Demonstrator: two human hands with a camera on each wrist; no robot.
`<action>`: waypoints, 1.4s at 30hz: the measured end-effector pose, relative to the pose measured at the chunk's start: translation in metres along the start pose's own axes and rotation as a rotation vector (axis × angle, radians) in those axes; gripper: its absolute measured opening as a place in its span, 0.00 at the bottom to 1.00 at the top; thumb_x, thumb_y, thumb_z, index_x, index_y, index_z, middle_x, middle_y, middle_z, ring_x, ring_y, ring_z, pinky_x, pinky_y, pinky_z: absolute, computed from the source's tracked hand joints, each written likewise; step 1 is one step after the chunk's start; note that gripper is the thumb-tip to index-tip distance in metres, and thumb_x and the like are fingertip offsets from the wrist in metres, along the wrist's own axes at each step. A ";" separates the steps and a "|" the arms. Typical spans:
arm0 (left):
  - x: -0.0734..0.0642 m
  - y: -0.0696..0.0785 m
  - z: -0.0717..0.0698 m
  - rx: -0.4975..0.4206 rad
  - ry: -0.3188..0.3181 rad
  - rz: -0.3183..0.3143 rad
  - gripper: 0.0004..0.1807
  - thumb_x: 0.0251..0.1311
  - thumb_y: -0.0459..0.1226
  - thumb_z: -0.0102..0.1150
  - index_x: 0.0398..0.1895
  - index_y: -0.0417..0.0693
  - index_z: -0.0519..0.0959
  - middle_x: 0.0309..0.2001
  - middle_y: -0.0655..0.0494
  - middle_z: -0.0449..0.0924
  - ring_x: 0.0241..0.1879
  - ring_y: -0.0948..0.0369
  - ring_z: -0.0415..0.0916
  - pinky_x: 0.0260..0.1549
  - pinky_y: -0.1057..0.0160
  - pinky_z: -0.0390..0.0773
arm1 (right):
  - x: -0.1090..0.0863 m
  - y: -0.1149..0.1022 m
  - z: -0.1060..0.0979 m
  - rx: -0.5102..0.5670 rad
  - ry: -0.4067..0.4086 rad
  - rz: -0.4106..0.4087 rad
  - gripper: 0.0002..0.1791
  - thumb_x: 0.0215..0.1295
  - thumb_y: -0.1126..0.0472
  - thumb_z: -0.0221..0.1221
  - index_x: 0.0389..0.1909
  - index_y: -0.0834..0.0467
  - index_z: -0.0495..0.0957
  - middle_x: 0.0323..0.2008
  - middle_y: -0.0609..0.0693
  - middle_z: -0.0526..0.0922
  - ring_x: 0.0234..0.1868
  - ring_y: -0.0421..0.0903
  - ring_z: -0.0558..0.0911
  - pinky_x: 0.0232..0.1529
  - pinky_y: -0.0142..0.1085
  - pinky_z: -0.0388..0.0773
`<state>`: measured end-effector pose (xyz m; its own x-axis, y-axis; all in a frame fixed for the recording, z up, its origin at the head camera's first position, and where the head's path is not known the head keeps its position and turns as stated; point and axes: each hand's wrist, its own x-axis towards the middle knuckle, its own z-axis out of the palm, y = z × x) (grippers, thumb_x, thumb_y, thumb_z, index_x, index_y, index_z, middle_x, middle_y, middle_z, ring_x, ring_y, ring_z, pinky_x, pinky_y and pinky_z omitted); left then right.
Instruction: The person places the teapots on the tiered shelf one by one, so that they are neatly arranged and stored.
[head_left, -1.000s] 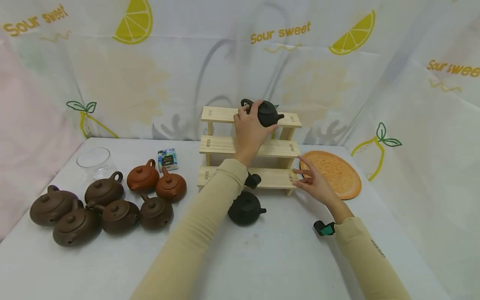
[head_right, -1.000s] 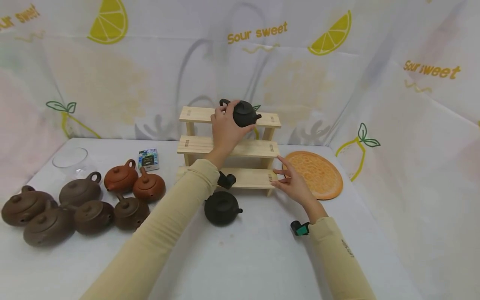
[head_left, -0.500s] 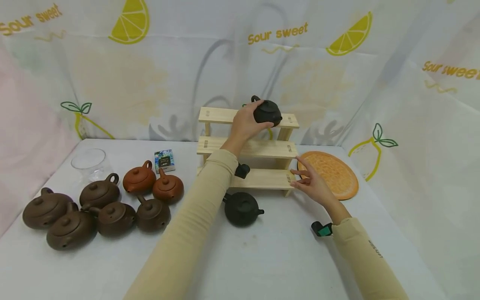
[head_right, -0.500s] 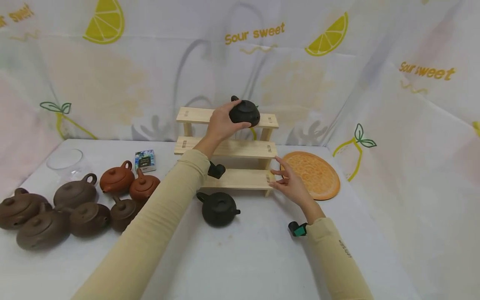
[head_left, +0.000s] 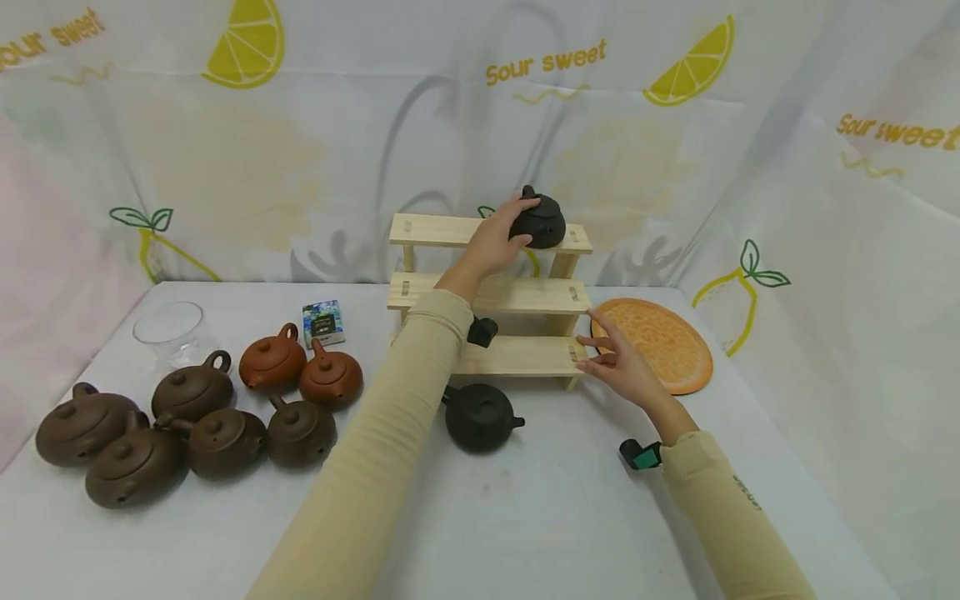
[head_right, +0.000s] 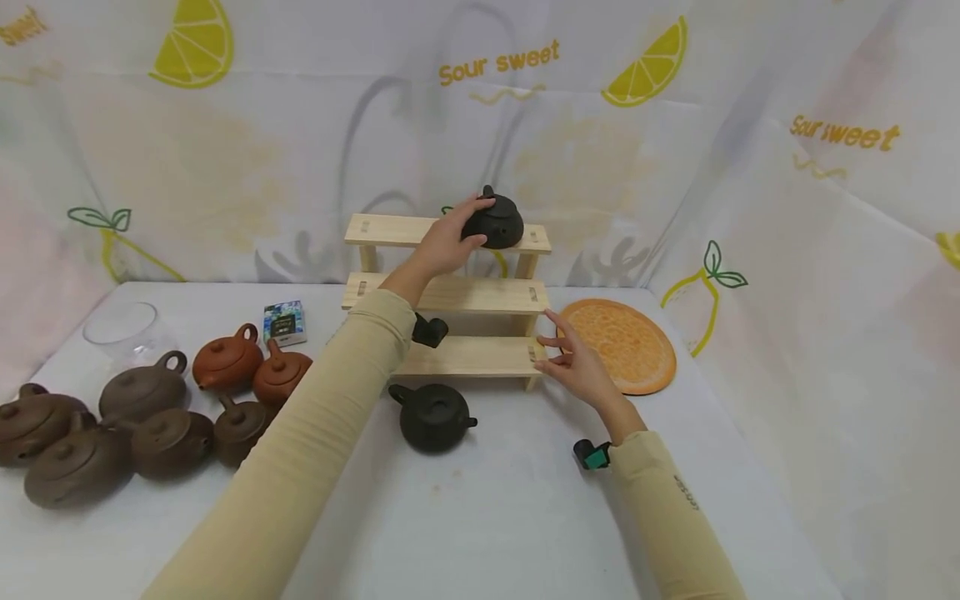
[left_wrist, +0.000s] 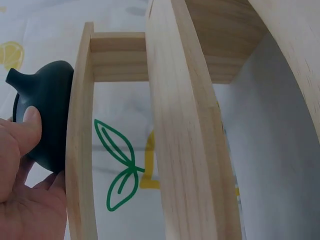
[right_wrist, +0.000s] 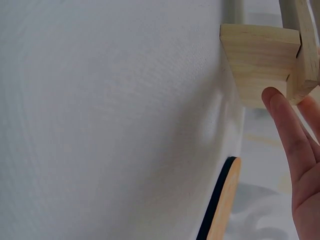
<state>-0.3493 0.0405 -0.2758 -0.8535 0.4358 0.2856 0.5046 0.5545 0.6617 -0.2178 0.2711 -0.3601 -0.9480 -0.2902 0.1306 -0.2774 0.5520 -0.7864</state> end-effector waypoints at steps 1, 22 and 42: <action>0.000 0.000 -0.001 0.002 -0.013 0.000 0.29 0.68 0.36 0.48 0.71 0.55 0.55 0.73 0.49 0.42 0.70 0.55 0.42 0.65 0.60 0.47 | 0.000 -0.001 0.000 0.002 -0.002 0.002 0.44 0.60 0.72 0.59 0.72 0.58 0.47 0.56 0.68 0.71 0.41 0.62 0.80 0.40 0.39 0.78; -0.070 -0.007 -0.001 -0.204 0.192 0.211 0.33 0.61 0.35 0.58 0.68 0.45 0.59 0.68 0.48 0.57 0.67 0.59 0.52 0.61 0.65 0.57 | 0.007 0.032 0.002 -0.023 -0.011 0.015 0.46 0.61 0.61 0.62 0.73 0.45 0.44 0.57 0.63 0.72 0.42 0.57 0.81 0.40 0.36 0.78; -0.203 -0.025 0.027 -0.281 0.207 -0.096 0.24 0.59 0.35 0.61 0.60 0.46 0.71 0.52 0.48 0.72 0.50 0.52 0.71 0.48 0.56 0.74 | 0.006 0.031 0.004 -0.038 -0.010 -0.003 0.46 0.61 0.61 0.61 0.73 0.44 0.44 0.56 0.63 0.73 0.40 0.58 0.82 0.36 0.29 0.76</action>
<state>-0.1852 -0.0432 -0.3694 -0.9182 0.2224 0.3278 0.3896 0.3575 0.8488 -0.2317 0.2836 -0.3860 -0.9456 -0.2995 0.1273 -0.2864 0.5799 -0.7627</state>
